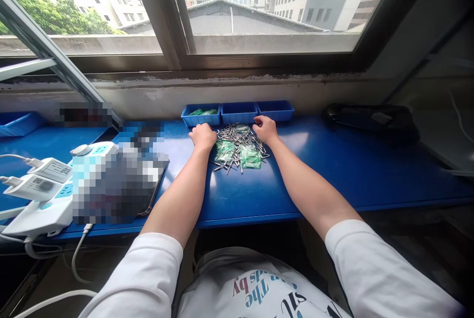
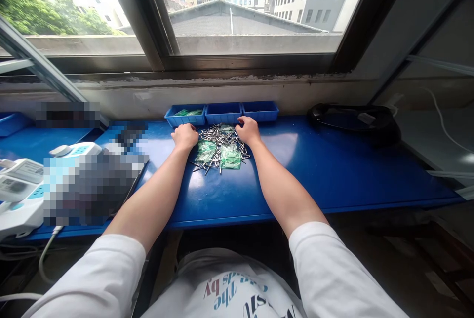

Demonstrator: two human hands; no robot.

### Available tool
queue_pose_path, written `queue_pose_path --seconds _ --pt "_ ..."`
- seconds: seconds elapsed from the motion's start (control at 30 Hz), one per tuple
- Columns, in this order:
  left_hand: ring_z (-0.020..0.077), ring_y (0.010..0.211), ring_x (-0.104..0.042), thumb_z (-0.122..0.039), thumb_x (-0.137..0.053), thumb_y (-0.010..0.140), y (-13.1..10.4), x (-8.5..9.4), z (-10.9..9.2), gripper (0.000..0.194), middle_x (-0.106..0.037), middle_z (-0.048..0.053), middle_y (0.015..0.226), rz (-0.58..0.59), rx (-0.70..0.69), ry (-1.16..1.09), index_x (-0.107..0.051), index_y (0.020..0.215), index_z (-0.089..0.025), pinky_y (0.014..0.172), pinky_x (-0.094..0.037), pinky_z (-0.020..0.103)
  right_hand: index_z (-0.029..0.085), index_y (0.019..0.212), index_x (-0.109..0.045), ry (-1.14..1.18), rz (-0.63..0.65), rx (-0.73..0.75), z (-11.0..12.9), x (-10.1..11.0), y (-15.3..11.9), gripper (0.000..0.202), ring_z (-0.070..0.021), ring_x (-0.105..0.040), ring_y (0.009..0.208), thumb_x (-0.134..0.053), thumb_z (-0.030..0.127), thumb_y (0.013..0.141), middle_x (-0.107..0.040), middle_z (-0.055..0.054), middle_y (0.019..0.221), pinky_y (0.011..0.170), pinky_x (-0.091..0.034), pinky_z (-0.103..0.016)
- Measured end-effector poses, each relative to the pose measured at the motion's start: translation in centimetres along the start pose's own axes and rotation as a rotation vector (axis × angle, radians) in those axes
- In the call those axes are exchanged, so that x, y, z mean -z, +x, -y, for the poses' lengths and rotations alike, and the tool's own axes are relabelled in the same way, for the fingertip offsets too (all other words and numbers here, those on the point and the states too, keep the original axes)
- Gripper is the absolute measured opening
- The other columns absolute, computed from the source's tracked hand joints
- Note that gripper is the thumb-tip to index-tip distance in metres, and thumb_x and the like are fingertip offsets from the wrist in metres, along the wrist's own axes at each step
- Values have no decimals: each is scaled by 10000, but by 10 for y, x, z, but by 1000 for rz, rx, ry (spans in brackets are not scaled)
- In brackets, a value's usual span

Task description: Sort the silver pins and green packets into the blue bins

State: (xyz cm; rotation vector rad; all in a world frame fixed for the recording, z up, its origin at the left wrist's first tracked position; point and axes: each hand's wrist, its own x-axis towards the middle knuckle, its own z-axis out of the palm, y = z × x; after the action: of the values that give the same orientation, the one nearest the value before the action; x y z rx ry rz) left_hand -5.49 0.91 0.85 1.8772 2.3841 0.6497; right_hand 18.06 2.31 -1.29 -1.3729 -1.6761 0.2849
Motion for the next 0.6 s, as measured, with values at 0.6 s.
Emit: queue_pose_path --seconds 0.6 --pt "298 1064 -571 -256 -383 903 -4 1 -9 280 -655 153 1089 -92 -174 -138 -605 1050 -171 902 -415 425 154 979 -695 17 1 47 14 5 -3 297 -214 -633 885 -534 215 736 -701 -88 979 862 -516 -378"
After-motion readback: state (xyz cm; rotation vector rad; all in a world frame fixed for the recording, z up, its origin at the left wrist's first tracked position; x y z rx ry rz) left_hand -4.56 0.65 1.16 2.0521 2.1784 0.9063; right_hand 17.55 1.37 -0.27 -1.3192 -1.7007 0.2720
